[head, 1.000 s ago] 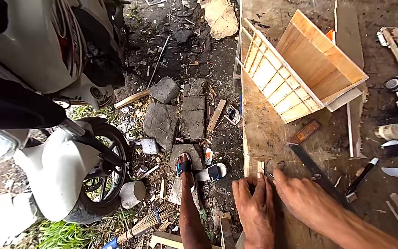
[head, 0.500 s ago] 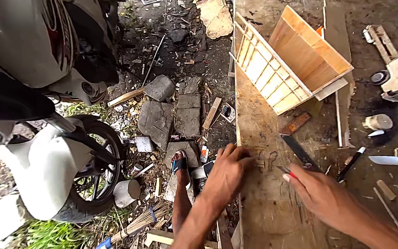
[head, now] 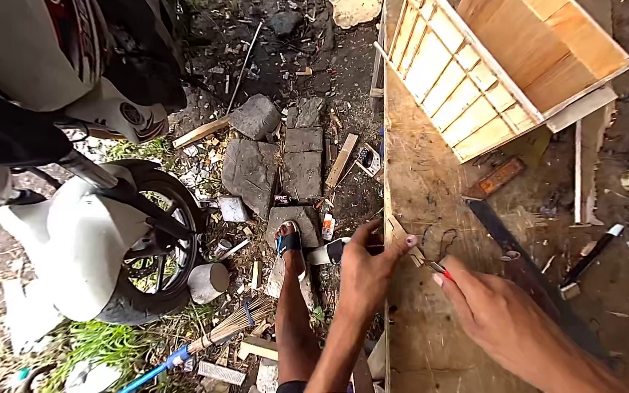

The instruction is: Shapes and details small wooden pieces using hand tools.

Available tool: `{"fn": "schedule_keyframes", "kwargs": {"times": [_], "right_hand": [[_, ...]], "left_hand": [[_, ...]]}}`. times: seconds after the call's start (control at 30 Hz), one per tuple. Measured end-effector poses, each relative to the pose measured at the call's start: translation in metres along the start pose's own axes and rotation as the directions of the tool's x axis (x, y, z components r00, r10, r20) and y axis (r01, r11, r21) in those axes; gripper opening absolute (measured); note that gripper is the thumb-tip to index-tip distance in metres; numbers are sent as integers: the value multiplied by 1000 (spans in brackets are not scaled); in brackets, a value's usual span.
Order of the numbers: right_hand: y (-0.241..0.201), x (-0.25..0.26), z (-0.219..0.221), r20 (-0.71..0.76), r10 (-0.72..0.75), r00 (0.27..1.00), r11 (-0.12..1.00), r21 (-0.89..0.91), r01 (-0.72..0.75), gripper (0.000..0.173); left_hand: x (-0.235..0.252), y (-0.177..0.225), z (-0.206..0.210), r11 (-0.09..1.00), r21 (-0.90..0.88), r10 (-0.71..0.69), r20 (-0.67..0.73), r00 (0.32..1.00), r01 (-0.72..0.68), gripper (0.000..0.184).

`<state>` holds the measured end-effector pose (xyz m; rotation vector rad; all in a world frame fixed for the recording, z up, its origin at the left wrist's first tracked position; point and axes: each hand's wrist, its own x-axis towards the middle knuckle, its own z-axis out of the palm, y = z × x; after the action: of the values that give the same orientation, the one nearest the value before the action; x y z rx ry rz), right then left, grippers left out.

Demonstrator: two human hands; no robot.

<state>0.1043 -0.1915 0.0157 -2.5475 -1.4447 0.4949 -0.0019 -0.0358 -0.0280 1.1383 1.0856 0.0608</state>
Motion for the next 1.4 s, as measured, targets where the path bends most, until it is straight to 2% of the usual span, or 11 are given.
{"fn": "schedule_keyframes", "kwargs": {"times": [0.1, 0.17, 0.37, 0.9, 1.4], "right_hand": [[-8, -1, 4, -25, 13, 1000, 1000, 1, -13, 32], [-11, 0, 6, -35, 22, 999, 1000, -18, -22, 32], [-14, 4, 5, -22, 9, 1000, 997, -75, -10, 33], [-21, 5, 6, -19, 25, 999, 989, -142, -28, 34], [-21, 5, 5, -14, 25, 1000, 991, -132, -27, 33]], "left_hand": [[4, 6, 7, 998, 9, -66, 16, 998, 66, 27], [4, 9, 7, 996, 34, -79, 37, 996, 78, 19], [1, 13, 12, 990, 83, -115, 21, 993, 113, 20], [7, 10, 6, 993, 41, -114, 53, 992, 112, 18], [8, 9, 5, 992, 19, -129, 64, 990, 128, 18]]}}
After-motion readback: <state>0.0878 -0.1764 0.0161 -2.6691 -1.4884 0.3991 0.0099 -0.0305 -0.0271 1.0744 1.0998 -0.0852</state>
